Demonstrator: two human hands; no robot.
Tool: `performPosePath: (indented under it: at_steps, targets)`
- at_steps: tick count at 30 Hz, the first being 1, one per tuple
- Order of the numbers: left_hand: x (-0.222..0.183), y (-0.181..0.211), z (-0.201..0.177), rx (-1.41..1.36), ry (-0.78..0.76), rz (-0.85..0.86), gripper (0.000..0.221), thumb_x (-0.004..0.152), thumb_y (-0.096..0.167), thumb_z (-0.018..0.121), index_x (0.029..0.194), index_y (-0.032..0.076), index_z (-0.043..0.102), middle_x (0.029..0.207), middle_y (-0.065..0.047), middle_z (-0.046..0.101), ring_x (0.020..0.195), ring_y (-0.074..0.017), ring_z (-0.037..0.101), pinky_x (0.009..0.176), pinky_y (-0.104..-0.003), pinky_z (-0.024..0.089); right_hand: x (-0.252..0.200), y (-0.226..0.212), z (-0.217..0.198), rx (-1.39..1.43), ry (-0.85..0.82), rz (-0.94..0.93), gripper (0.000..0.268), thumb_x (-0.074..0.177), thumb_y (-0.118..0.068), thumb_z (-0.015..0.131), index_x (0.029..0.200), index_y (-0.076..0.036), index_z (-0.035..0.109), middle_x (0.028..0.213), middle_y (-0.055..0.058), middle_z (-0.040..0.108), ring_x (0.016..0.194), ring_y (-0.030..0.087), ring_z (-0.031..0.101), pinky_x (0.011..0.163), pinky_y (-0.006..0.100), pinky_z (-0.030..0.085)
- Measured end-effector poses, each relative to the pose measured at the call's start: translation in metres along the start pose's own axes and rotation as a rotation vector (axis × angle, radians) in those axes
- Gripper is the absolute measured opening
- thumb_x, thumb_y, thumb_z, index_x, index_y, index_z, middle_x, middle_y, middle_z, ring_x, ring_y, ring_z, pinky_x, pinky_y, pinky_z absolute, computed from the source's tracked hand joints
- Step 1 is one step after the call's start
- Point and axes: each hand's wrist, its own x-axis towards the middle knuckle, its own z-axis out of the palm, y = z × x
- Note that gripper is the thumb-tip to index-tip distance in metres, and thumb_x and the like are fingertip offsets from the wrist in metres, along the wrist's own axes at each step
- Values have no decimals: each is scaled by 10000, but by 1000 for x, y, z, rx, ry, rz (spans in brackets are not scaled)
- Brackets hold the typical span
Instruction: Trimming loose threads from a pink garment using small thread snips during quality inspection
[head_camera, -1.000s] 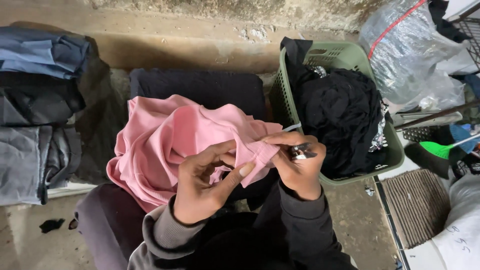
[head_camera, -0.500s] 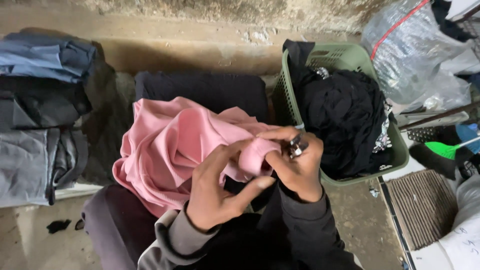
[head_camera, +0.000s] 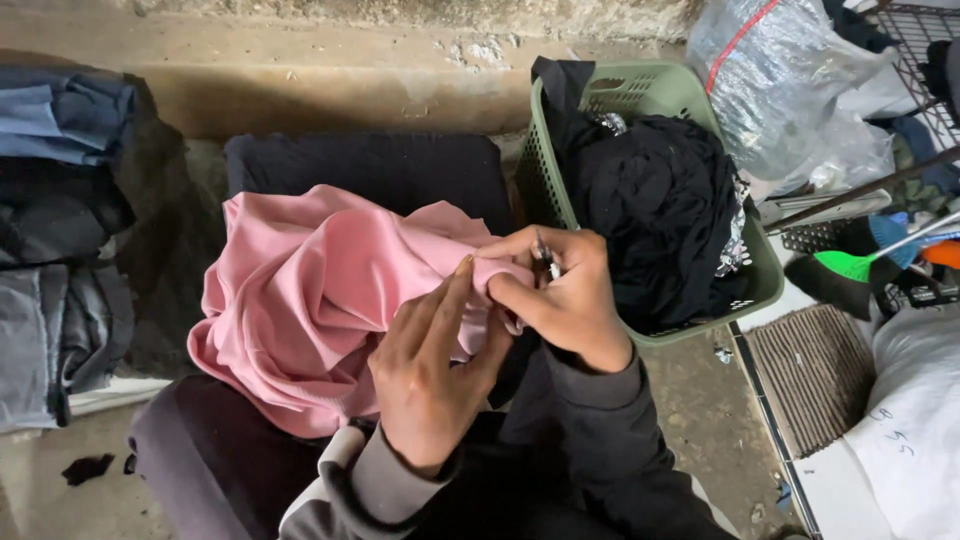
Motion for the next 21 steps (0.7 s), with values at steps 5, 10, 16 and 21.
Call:
performPosePath:
  at_steps: [5, 10, 16, 21]
  targets:
    - [1, -7, 1, -149, 21, -72, 313, 865, 19, 781, 1173, -3, 730, 995, -99, 776, 827, -209, 739, 718, -322, 631, 5, 6, -4, 14, -87, -11, 37, 799, -21, 708, 829, -37, 720, 780, 48, 740, 712, 78, 646, 664, 234, 503]
    - [16, -22, -10, -304, -64, -149, 235, 852, -24, 612, 1040, -40, 753, 957, -169, 790, 761, -240, 786, 694, -322, 648, 18, 8, -13, -12, -247, 2, 168, 767, -61, 677, 910, -83, 763, 783, 0, 739, 638, 58, 583, 598, 223, 432]
    - [21, -48, -14, -999, -465, -635, 216, 822, -7, 495, 652, 40, 620, 624, -13, 591, 618, -102, 526, 600, -256, 427, 28, 8, -20, 267, -447, 46, 229, 953, -205, 712, 769, -69, 691, 735, -33, 667, 717, 28, 553, 671, 235, 421]
    - [34, -27, -24, -996, -505, -638, 293, 989, 193, 662, 722, 74, 661, 574, 17, 568, 546, -54, 496, 525, -219, 383, 23, 9, -16, 343, -381, 121, 240, 967, -211, 703, 770, -83, 652, 646, -69, 544, 605, -11, 442, 534, 213, 333]
